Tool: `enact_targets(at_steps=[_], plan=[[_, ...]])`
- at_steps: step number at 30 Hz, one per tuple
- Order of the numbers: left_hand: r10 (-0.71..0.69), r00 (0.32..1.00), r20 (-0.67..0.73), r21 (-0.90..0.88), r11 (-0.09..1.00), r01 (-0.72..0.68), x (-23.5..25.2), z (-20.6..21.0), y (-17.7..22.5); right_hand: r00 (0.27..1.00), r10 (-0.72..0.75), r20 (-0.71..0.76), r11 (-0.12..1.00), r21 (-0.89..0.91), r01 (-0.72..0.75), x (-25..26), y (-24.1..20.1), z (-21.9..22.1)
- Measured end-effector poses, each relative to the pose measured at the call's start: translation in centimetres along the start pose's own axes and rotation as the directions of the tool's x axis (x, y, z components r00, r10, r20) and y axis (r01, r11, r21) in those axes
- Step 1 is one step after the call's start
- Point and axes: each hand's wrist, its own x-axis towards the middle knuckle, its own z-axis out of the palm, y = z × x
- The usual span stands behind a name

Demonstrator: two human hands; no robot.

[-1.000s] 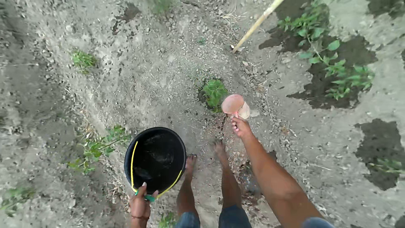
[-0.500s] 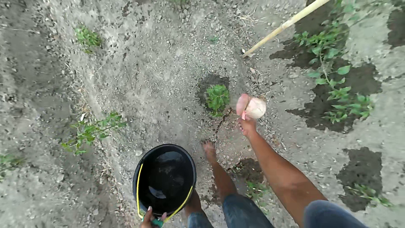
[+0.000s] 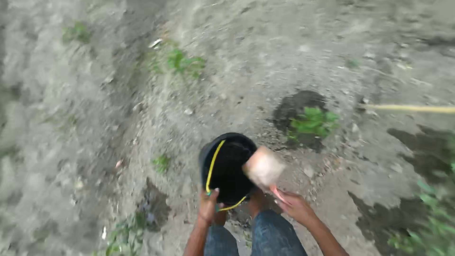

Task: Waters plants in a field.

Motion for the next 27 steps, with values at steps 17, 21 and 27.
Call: enact_targets(at_steps=[17,21,27], plan=[[-0.131,0.990,-0.061,-0.594,0.801,0.069,1.4,-17.0,-11.8,0.575,0.327,0.750,0.945,-0.246,-0.218,18.1,-14.9,21.2],[-0.196,0.971,-0.135,-0.711,0.702,0.042,2.0,-21.4,-17.9,0.365,0.276,0.889,0.907,-0.116,-0.404,18.2,-16.5,25.8],[-0.363,0.873,-0.325,-0.814,0.577,-0.063,4.8,-27.7,-26.9,0.369,0.141,0.919,0.886,0.049,-0.461,15.2,-19.1,31.0]])
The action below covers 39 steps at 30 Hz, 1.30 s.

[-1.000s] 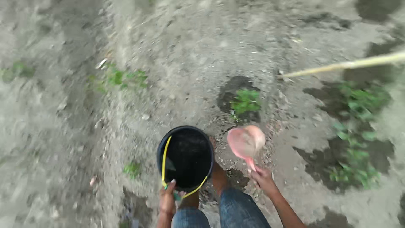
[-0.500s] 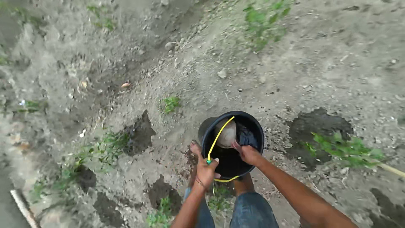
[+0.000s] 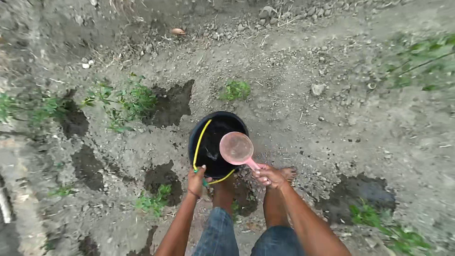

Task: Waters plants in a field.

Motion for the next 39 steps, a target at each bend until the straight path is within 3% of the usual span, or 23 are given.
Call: enact_targets(at_steps=[4,9,17,28,39], plan=[[-0.029,0.988,-0.153,-0.105,0.994,0.013,3.5,-4.3,-0.2,0.972,-0.128,-0.199,0.991,0.024,0.135,2.9,-2.1,3.9],[-0.119,0.946,-0.300,-0.271,0.962,0.035,5.7,-9.3,-0.9,0.865,-0.197,-0.461,0.974,0.009,0.226,9.5,-5.9,4.8],[-0.292,0.881,-0.373,-0.442,0.891,0.108,6.1,-15.5,-3.9,0.758,-0.228,-0.611,0.951,0.026,0.307,14.1,-10.8,4.2],[-0.411,0.851,-0.325,-0.488,0.844,0.221,4.8,-14.7,-7.2,0.642,-0.258,-0.722,0.950,-0.070,0.303,10.2,-13.5,1.8],[-0.356,0.900,-0.252,-0.491,0.848,0.199,3.6,-11.2,-5.6,0.496,-0.239,-0.835,0.968,-0.168,0.184,9.2,-13.5,-0.8]])
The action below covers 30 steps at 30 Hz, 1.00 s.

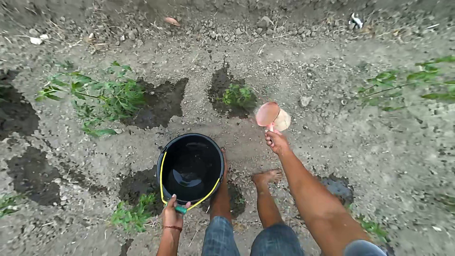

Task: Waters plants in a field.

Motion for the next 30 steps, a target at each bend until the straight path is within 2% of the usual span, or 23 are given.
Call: enact_targets(at_steps=[8,14,18,20,22,24,27,28,30], plan=[[0.079,0.997,0.027,0.079,0.994,-0.081,-3.3,2.6,1.7,0.996,-0.020,-0.089,0.991,-0.137,0.008,-1.5,0.7,0.1],[0.165,0.984,0.066,0.178,0.969,-0.174,-6.7,5.0,1.7,0.994,-0.103,-0.047,0.916,-0.394,0.076,-2.3,1.4,-2.3],[0.222,0.968,0.119,0.275,0.929,-0.247,-10.2,7.4,0.6,0.978,-0.208,0.018,0.756,-0.632,0.172,-6.4,2.5,-6.5],[0.252,0.956,0.153,0.352,0.890,-0.290,-12.7,8.6,-0.4,0.946,-0.306,0.105,0.664,-0.688,0.292,-9.4,4.3,-9.7],[0.272,0.940,0.207,0.433,0.836,-0.337,-15.7,9.7,-1.7,0.873,-0.409,0.266,0.519,-0.719,0.462,-11.5,7.0,-13.6],[0.298,0.908,0.296,0.504,0.758,-0.413,-18.8,10.9,-3.2,0.737,-0.526,0.425,0.319,-0.704,0.634,-11.8,9.6,-17.3],[0.307,0.832,0.462,0.582,0.603,-0.546,-23.5,12.7,-5.7,0.693,-0.274,0.667,0.185,-0.671,0.718,-11.8,7.5,-21.4],[0.297,0.804,0.515,0.600,0.546,-0.586,-25.2,13.5,-6.4,0.651,-0.241,0.720,0.139,-0.638,0.757,-11.1,6.4,-22.3],[0.281,0.756,0.591,0.620,0.442,-0.649,-28.8,15.8,-8.0,0.575,-0.288,0.766,0.028,-0.594,0.804,-9.1,4.2,-23.9]])
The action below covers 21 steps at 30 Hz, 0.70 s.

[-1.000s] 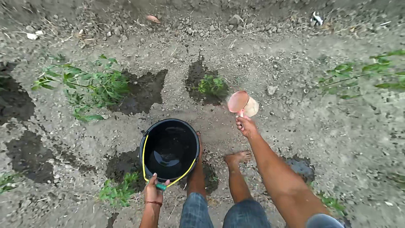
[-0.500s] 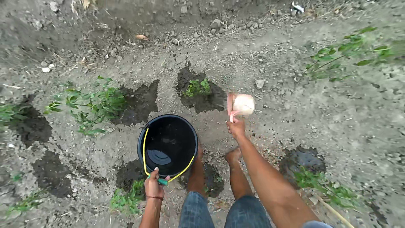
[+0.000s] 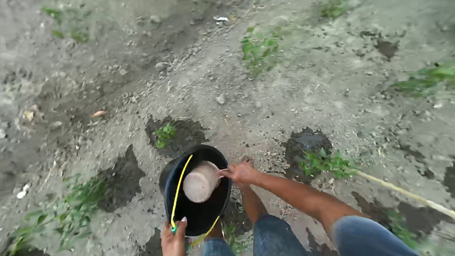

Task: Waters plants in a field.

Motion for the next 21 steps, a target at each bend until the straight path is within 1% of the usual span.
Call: enact_targets(at_steps=[1,2,4,5,6,7,8,10,11,12,13,14,15,16,17,19,21], plan=[[0.027,0.999,0.034,0.039,0.999,-0.028,-0.8,1.6,1.5,0.999,0.000,-0.035,0.999,-0.041,-0.002,0.3,1.3,-1.1],[0.048,0.997,0.066,0.064,0.997,-0.053,-1.4,3.4,2.9,0.998,0.044,-0.054,0.997,-0.056,-0.047,0.5,2.5,-2.1],[0.103,0.991,0.088,0.070,0.992,-0.109,-2.0,7.6,5.5,0.980,0.192,-0.055,0.981,-0.031,-0.194,-0.1,4.5,-3.1],[0.124,0.986,0.107,0.062,0.989,-0.131,-2.1,9.8,6.8,0.958,0.284,-0.037,0.959,0.021,-0.284,-1.0,5.0,-3.3],[0.131,0.983,0.128,0.048,0.989,-0.138,-2.2,12.0,8.3,0.928,0.371,0.028,0.920,0.122,-0.371,-2.2,5.2,-3.6],[0.130,0.980,0.150,0.039,0.990,-0.137,-2.4,14.3,9.6,0.896,0.430,0.110,0.856,0.265,-0.443,-3.4,5.6,-3.6],[0.123,0.977,0.173,0.040,0.990,-0.132,-2.6,16.5,10.8,0.877,0.451,0.165,0.772,0.421,-0.476,-4.3,6.2,-3.2],[0.105,0.973,0.204,0.072,0.990,-0.122,-3.1,20.6,12.6,0.872,0.459,0.173,0.568,0.697,-0.437,-5.7,8.1,-2.1],[0.098,0.972,0.213,0.087,0.989,-0.119,-3.3,22.5,13.3,0.870,0.458,0.182,0.438,0.805,-0.399,-6.5,9.3,-2.1],[0.095,0.971,0.220,0.091,0.989,-0.117,-3.3,24.1,13.8,0.872,0.446,0.203,0.240,0.911,-0.335,-7.5,10.4,-2.2],[0.092,0.970,0.227,0.091,0.989,-0.116,-3.4,25.5,14.2,0.884,0.411,0.224,0.011,0.968,-0.251,-8.4,11.7,-2.3],[0.088,0.969,0.231,0.089,0.990,-0.112,-3.3,26.7,14.6,0.902,0.365,0.228,-0.183,0.968,-0.171,-9.3,13.1,-2.3],[0.084,0.969,0.234,0.091,0.990,-0.108,-3.2,27.7,14.9,0.924,0.318,0.212,-0.308,0.945,-0.110,-10.1,14.4,-2.2],[0.086,0.967,0.238,0.095,0.989,-0.112,-2.8,28.6,15.0,0.944,0.281,0.175,-0.379,0.924,-0.058,-10.7,15.6,-1.8],[0.089,0.967,0.240,0.096,0.989,-0.115,-2.3,29.3,15.2,0.960,0.249,0.128,-0.419,0.908,-0.012,-11.3,16.7,-1.3],[0.078,0.971,0.225,0.109,0.989,-0.105,-0.9,30.4,15.5,0.980,0.199,0.026,-0.466,0.882,0.071,-12.3,18.0,-0.4],[0.056,0.980,0.193,0.125,0.989,-0.081,1.0,31.1,15.9,0.981,0.175,-0.081,-0.499,0.852,0.159,-13.0,18.3,-0.4]])
